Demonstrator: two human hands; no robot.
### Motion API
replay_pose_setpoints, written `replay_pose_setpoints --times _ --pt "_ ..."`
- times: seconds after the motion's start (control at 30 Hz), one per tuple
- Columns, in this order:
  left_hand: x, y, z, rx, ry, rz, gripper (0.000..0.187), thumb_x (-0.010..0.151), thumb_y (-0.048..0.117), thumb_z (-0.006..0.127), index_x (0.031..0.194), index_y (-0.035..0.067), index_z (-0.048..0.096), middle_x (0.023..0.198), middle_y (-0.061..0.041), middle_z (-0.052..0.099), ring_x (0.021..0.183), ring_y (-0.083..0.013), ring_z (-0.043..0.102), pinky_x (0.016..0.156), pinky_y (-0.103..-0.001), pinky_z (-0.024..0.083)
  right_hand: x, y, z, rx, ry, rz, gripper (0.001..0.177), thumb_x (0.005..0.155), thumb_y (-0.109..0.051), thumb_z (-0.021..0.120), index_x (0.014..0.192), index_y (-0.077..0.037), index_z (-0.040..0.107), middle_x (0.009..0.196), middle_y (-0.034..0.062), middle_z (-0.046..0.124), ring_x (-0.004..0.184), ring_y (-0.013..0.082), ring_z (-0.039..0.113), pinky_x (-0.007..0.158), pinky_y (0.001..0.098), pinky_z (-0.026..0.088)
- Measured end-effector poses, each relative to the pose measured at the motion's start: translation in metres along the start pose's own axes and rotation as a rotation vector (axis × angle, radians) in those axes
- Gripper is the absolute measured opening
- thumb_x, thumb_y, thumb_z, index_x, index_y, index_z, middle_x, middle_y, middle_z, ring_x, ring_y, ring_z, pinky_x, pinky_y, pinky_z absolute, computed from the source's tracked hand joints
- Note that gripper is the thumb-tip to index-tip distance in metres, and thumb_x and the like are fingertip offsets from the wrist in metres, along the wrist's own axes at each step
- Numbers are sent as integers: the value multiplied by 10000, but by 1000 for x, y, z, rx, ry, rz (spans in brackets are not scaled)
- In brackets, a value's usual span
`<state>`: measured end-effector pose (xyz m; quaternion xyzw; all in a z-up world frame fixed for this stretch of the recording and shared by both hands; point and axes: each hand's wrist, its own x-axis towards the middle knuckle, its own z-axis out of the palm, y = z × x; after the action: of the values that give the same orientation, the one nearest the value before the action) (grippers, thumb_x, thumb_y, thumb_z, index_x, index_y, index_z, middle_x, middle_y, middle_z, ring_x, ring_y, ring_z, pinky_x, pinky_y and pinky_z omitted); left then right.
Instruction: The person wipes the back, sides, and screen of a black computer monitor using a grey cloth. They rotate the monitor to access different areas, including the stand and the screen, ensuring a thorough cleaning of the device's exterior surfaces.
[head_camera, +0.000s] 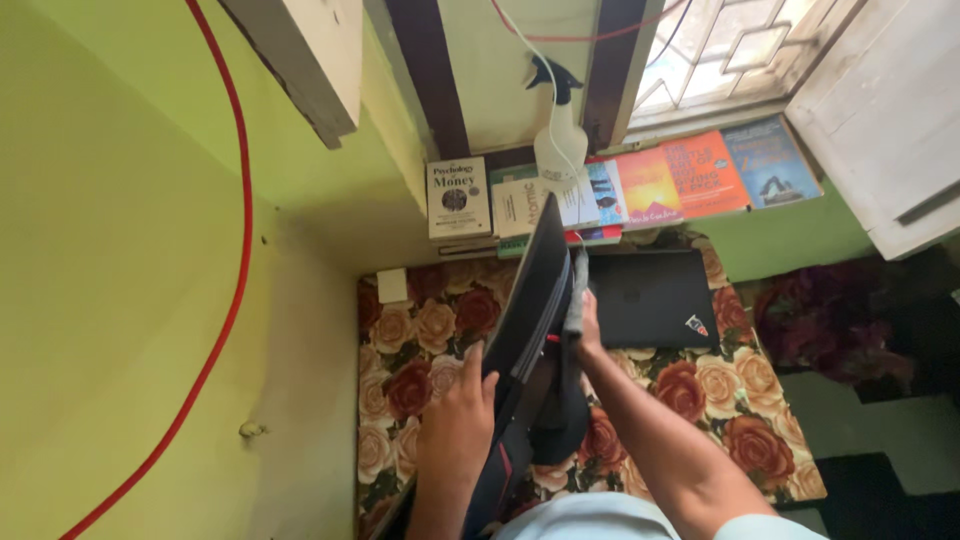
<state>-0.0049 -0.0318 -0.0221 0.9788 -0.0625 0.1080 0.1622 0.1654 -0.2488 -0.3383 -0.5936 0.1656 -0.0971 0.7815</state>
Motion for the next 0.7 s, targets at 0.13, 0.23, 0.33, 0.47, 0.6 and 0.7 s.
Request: replay_pose_setpoints --times 0.13,0.23,0.33,0.47,0.6,0.7 --pt "-6 -5 6 -59 -77 -90 453 1022 324 535 1401 76 545 1066 -234 720 851 -418 717 659 -488 585 -80 37 -10 -147 97 118 609 1086 -467 387 1558 -81 377 1417 154 510 1247 251 499 1082 361 396" --pt "-8 -4 3 -72 -27 -64 439 1045 330 530 1398 70 550 1091 -243 717 859 -413 723 677 -482 588 -123 34 -8 -288 74 82 612 1094 -443 376 1572 -63 344 1560 190 432 1425 289 411 1183 364 305" --pt "-8 -5 3 -128 -5 -91 441 1030 325 528 1385 65 555 1173 -245 722 869 -436 714 679 -511 574 -185 -4 3 -323 -13 15 616 1087 -351 416 1604 -45 282 1628 205 386 1505 313 367 1228 375 261" --pt "-9 -18 3 -37 -225 -217 486 1070 369 494 1472 96 505 1030 -253 727 894 -445 710 745 -528 564 -262 -84 35 -482 -177 -157 817 970 -213 602 1631 -7 168 1690 252 215 1561 398 220 1255 442 201" --pt "1 -33 2 -78 -106 -219 473 1061 356 531 1449 86 529 1069 -283 714 936 -486 688 767 -563 545 -275 -135 44 -684 -399 -467 913 909 -234 714 1608 25 187 1683 295 158 1573 475 95 1262 507 165" --pt "-3 -37 1 -89 -90 -220 488 1059 330 528 1468 64 513 1070 -294 709 946 -494 682 785 -567 534 -263 -148 51 -709 -465 -569 872 908 -255 697 1603 3 237 1688 269 190 1585 471 100 1280 519 170"
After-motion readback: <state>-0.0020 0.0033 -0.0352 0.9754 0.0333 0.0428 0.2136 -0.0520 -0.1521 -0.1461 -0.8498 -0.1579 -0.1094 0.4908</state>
